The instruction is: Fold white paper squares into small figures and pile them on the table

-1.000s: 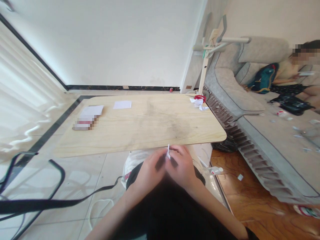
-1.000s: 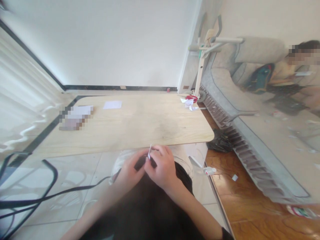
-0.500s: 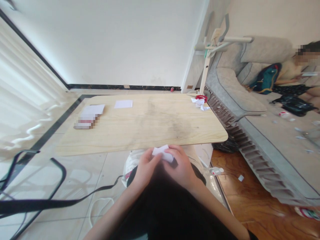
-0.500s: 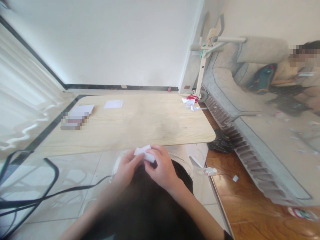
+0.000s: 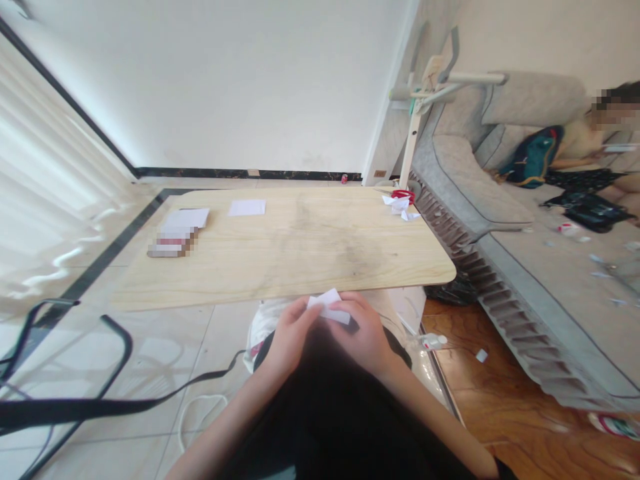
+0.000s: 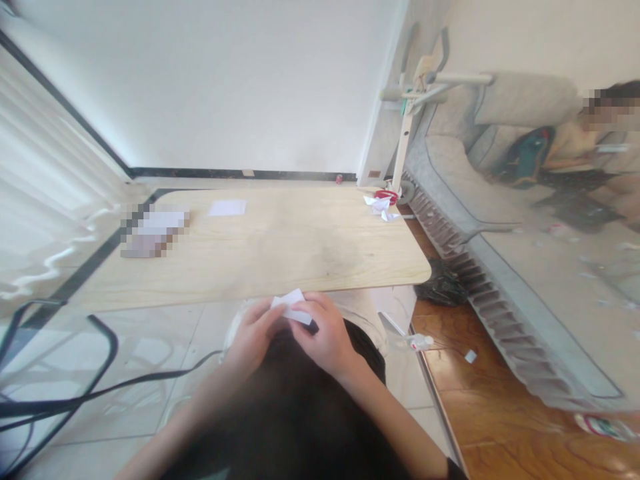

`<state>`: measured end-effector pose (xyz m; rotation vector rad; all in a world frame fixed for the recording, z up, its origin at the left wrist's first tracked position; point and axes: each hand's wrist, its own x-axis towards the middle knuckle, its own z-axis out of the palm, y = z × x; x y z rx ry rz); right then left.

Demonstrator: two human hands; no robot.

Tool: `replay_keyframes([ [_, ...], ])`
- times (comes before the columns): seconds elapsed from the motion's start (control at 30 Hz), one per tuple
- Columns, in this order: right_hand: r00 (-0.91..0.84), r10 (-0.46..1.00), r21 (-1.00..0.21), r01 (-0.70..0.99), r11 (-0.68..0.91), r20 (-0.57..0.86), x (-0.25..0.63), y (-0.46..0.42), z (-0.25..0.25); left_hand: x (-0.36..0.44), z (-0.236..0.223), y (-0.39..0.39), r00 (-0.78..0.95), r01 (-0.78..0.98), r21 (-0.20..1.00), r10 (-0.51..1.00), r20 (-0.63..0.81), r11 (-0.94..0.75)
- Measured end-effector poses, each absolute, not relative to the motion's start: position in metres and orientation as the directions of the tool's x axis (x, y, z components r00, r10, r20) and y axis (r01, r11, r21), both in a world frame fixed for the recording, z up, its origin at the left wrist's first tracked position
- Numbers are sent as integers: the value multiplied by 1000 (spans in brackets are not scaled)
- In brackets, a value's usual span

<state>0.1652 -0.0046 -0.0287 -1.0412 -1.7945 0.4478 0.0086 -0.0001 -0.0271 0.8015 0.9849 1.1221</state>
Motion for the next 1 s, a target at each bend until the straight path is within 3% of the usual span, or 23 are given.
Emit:
replay_keyframes([
  [0.23, -128, 828, -719, 436, 541, 545, 167, -5, -28, 7, -25, -1, 153, -365, 892, 963, -223, 265],
  [0.47, -80, 845, -765, 385, 516, 529, 169, -5, -25, 3, -12, -5, 208, -125, 984, 973, -102, 130],
  [0.8, -98, 830, -772, 319, 549, 550, 167, -7, -19, 2, -16, -5, 160, 114, 993, 987, -1, -17],
  [1.0, -4, 915, -880, 270, 390, 404, 166, -10, -35, 3, -16, -6, 121, 90, 996, 992, -22, 11],
])
